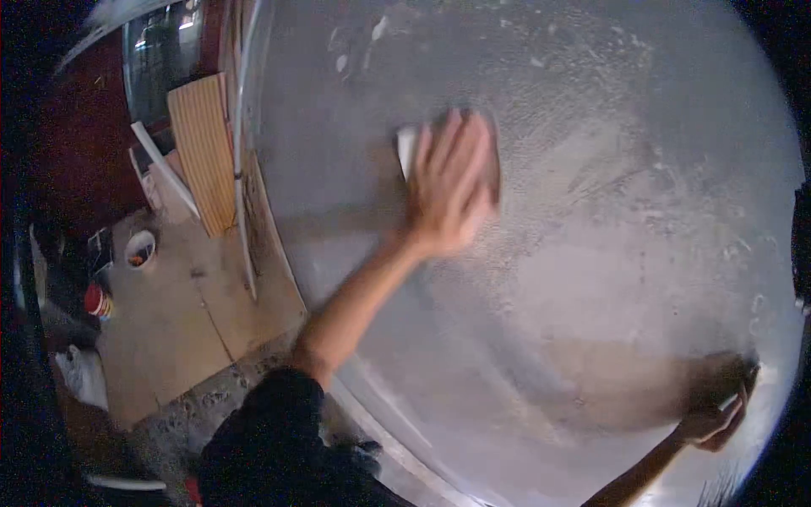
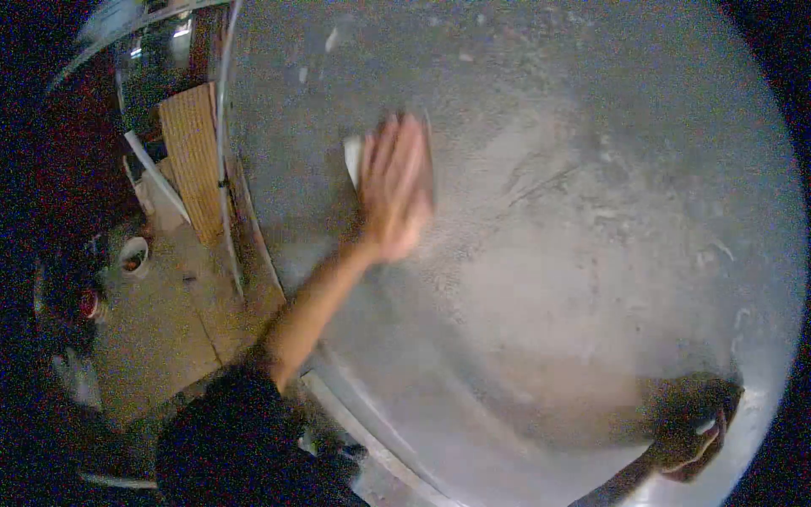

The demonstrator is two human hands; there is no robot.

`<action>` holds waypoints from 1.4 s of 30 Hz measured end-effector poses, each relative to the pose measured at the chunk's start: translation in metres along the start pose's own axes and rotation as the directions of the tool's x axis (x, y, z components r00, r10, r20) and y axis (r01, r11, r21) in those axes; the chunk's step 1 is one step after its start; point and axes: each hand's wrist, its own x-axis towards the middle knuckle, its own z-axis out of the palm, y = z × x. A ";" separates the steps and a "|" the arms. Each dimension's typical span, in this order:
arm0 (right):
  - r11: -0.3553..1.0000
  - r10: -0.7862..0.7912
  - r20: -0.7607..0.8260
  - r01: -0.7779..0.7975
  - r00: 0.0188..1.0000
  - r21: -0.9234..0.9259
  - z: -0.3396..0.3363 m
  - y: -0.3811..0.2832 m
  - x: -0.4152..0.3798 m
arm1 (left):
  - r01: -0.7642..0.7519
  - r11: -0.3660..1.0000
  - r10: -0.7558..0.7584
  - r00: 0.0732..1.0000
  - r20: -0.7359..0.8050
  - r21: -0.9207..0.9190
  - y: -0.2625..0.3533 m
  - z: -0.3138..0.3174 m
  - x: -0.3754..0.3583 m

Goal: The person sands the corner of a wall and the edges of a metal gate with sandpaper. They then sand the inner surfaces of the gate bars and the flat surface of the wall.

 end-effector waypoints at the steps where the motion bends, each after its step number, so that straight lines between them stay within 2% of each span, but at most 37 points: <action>1: 1.000 0.001 0.011 -0.001 1.000 -0.010 0.002 0.001 -0.001 | 0.030 0.999 -0.029 0.999 -0.039 0.027 -0.025 -0.011 0.030; 2: 1.000 0.001 0.017 0.000 1.000 -0.022 0.009 0.002 0.000 | 0.033 0.997 -0.040 0.994 -0.100 -0.070 -0.078 -0.006 0.064; 3: 0.999 0.001 0.015 0.000 1.000 -0.033 0.016 0.004 0.000 | 0.149 0.975 -0.169 0.979 -0.118 -0.163 -0.119 -0.010 0.098; 4: 0.999 0.005 0.016 -0.004 1.000 -0.046 0.021 0.005 0.000 | 0.156 0.977 -0.174 0.978 -0.118 -0.148 -0.148 -0.004 0.117; 5: 0.998 0.018 0.016 -0.017 1.000 -0.064 0.027 0.003 -0.001 | 0.149 0.989 -0.143 0.970 -0.198 0.018 -0.180 0.008 0.131; 7: 0.992 0.052 0.012 -0.050 0.999 -0.112 0.030 -0.004 -0.009 | 0.143 0.930 -0.027 0.945 -0.326 0.338 -0.214 0.021 0.138; 8: 0.988 0.071 0.013 -0.069 0.997 -0.136 0.032 -0.003 -0.014 | 0.341 0.923 -0.374 0.906 -0.199 -0.179 -0.133 0.000 0.112; 9: 0.983 0.085 0.012 -0.082 0.996 -0.163 0.032 -0.007 -0.019 | 0.291 0.944 -0.316 0.931 -0.184 -0.154 -0.091 -0.001 0.077; 10: 0.976 0.095 0.004 -0.092 0.996 -0.196 0.034 -0.009 -0.021 | 0.326 0.944 -0.329 0.934 -0.140 -0.044 -0.052 0.014 0.045; 11: 0.967 0.099 -0.008 -0.098 0.995 -0.235 0.032 -0.013 -0.022 | 0.472 0.873 -0.487 0.857 0.168 0.125 0.015 -0.017 0.034; 12: 0.954 0.105 -0.012 -0.104 0.994 -0.281 0.026 -0.017 -0.023 | 0.160 0.986 -0.168 0.900 0.401 0.054 0.043 -0.015 -0.001; 13: 0.937 0.108 -0.012 -0.106 0.994 -0.333 0.018 -0.020 -0.021 | -0.156 0.971 0.194 0.957 0.214 -0.183 0.060 -0.013 -0.008; 14: 0.917 0.100 -0.011 -0.096 0.995 -0.387 0.009 -0.019 -0.021 | -0.480 0.810 0.489 0.870 -0.065 -0.338 0.072 -0.005 -0.010; 16: 0.866 0.056 0.001 -0.048 0.998 -0.498 -0.012 -0.008 -0.010 | -0.477 0.837 0.469 0.878 -0.095 -0.268 0.057 -0.010 0.051; 18: 0.796 0.026 0.007 -0.016 1.000 -0.605 -0.034 -0.003 -0.001 | -0.290 0.953 0.304 0.922 -0.240 0.094 0.004 -0.003 0.119; 19: 0.942 -0.036 -0.079 0.008 0.996 -0.335 -0.038 0.005 -0.002 | -0.031 0.972 -0.009 0.986 -0.168 -0.233 -0.036 -0.011 0.150; 20: 0.952 0.286 -0.072 -0.292 0.956 -0.097 -0.090 0.051 -0.021 | -0.031 0.966 -0.012 0.986 -0.166 -0.256 -0.024 0.001 0.145; 22: 0.904 0.327 -0.320 -0.393 0.889 -0.167 -0.019 -0.014 0.015 | -0.159 0.978 0.137 0.979 -0.153 -0.139 0.012 0.013 0.120; 24: 0.911 0.328 -0.329 -0.389 0.886 -0.139 -0.022 -0.018 0.021 | -0.273 0.962 0.272 0.953 -0.131 0.008 0.059 0.002 0.079; 25: 0.916 0.329 -0.336 -0.385 0.883 -0.116 -0.020 -0.019 0.018 | -0.473 0.820 0.456 0.880 -0.133 -0.322 0.108 -0.015 0.043; 27: 0.902 0.390 -0.337 -0.429 0.857 -0.047 -0.027 -0.010 0.001 | -0.737 0.551 0.732 0.652 -0.196 -0.391 0.122 0.005 0.015; 29: 0.875 0.475 -0.299 -0.480 0.828 0.061 -0.045 0.010 -0.007 | -0.653 0.675 0.642 0.749 -0.165 -0.344 0.076 -0.002 0.059; 30: 0.887 0.453 -0.309 -0.458 0.836 0.059 -0.050 0.026 -0.019 | -0.579 0.808 0.549 0.807 -0.217 -0.107 0.042 0.001 0.089; 31: 0.909 0.415 -0.346 -0.399 0.841 0.120 -0.053 0.044 -0.034 | -0.580 0.808 0.546 0.803 -0.240 -0.104 0.042 -0.002 0.100; 32: 0.923 0.384 -0.383 -0.341 0.840 0.177 -0.057 0.054 -0.039 | -0.502 0.860 0.463 0.843 -0.272 -0.091 0.044 -0.011 0.113; 35: 0.908 0.420 -0.389 -0.376 0.820 0.186 -0.055 0.048 -0.042 | -0.254 0.966 0.226 0.924 -0.308 -0.054 0.048 -0.042 0.136; 36: 0.897 0.442 -0.400 -0.394 0.803 0.202 -0.046 0.042 -0.044 | -0.461 0.887 0.440 0.868 -0.229 -0.042 0.063 -0.005 0.106; 37: 0.888 0.461 -0.401 -0.407 0.792 0.215 -0.037 0.036 -0.042 | -0.470 0.882 0.452 0.864 -0.223 -0.033 0.069 -0.006 0.108; 41: 0.867 0.498 -0.357 -0.446 0.790 0.223 -0.034 0.024 -0.038 | -0.761 0.634 0.727 0.648 -0.228 -0.138 0.097 0.005 0.088; 42: 0.865 0.502 -0.354 -0.452 0.789 0.217 -0.034 0.022 -0.031 | -0.648 0.758 0.601 0.741 -0.301 -0.082 0.064 -0.005 0.128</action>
